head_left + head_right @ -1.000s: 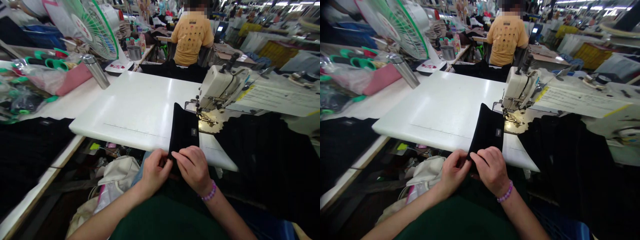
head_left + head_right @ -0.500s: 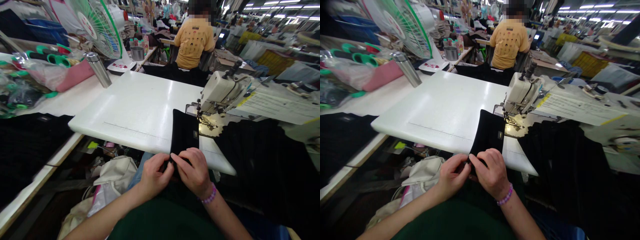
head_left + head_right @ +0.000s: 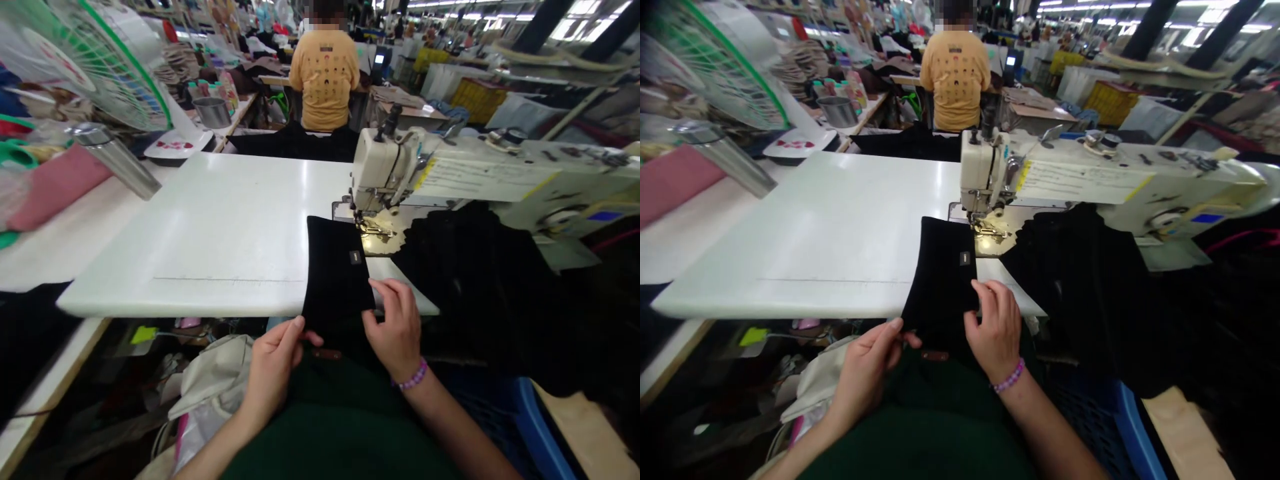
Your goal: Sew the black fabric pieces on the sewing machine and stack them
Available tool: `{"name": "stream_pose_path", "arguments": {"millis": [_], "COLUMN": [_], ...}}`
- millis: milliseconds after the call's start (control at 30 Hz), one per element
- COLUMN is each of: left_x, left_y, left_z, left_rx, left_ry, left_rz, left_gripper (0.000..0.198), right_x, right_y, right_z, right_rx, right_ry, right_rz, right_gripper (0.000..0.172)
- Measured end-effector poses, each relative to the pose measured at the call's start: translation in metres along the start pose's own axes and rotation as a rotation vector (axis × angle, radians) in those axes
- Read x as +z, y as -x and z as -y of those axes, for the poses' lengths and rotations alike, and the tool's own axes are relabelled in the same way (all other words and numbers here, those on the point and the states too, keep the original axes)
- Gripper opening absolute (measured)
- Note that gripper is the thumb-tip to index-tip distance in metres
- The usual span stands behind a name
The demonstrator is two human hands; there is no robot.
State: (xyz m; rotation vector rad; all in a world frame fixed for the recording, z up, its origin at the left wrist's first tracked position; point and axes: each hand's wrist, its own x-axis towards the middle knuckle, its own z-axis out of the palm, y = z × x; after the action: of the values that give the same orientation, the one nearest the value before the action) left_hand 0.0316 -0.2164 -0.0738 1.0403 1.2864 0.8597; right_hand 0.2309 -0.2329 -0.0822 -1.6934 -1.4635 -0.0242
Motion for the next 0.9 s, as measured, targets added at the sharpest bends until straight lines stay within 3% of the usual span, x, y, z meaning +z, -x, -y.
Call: {"name": "stream_pose_path", "arguments": {"millis": [100, 133, 167, 267, 467, 633, 700, 767, 800, 833, 900], "left_x": [0.001, 0.002, 0.003, 0.006, 0.008, -0.003, -0.009, -0.01, -0.006, 0.0, 0.02], "left_y": [-0.001, -0.001, -0.002, -0.004, -0.004, -0.007, -0.01, -0.012, -0.012, -0.012, -0.013], "left_z": [0.01, 0.013, 0.017, 0.023, 0.025, 0.027, 0.022, 0.01, 0.003, -0.004, -0.017], "left_rx": [-0.057, -0.076, -0.095, -0.128, -0.085, -0.031, 0.175, 0.525, 0.709, 0.868, 1.074], "left_ry": [-0.001, 0.0, 0.002, 0.009, -0.031, -0.135, -0.268, -0.449, -0.555, -0.676, -0.932], "left_rz": [0.006, 0.015, 0.025, 0.027, -0.007, -0.033, -0.156, -0.309, -0.322, -0.275, -0.058], "left_gripper": [0.057, 0.057, 0.058, 0.059, 0.059, 0.056, 0.045, 0.026, 0.019, 0.016, 0.021], "right_x": [-0.005, -0.006, -0.006, -0.006, -0.009, -0.008, -0.009, -0.012, -0.013, -0.014, -0.016], "right_y": [0.008, 0.011, 0.013, 0.019, 0.016, 0.011, 0.011, 0.01, 0.01, 0.009, 0.007], "right_z": [-0.01, -0.01, -0.009, -0.004, -0.004, -0.007, -0.008, -0.009, -0.009, -0.01, -0.01], "right_rx": [0.529, 0.648, 0.724, 0.81, 0.884, 0.887, 0.888, 0.891, 0.895, 0.9, 0.911], "right_ry": [-0.385, -0.501, -0.593, -0.753, -0.872, -0.859, -0.878, -0.899, -0.908, -0.916, -0.93], "right_rz": [0.15, 0.212, 0.263, 0.323, 0.286, 0.282, 0.299, 0.32, 0.332, 0.345, 0.369], "right_gripper": [0.017, 0.008, 0.013, 0.029, 0.044, 0.041, 0.039, 0.038, 0.037, 0.037, 0.037]}}
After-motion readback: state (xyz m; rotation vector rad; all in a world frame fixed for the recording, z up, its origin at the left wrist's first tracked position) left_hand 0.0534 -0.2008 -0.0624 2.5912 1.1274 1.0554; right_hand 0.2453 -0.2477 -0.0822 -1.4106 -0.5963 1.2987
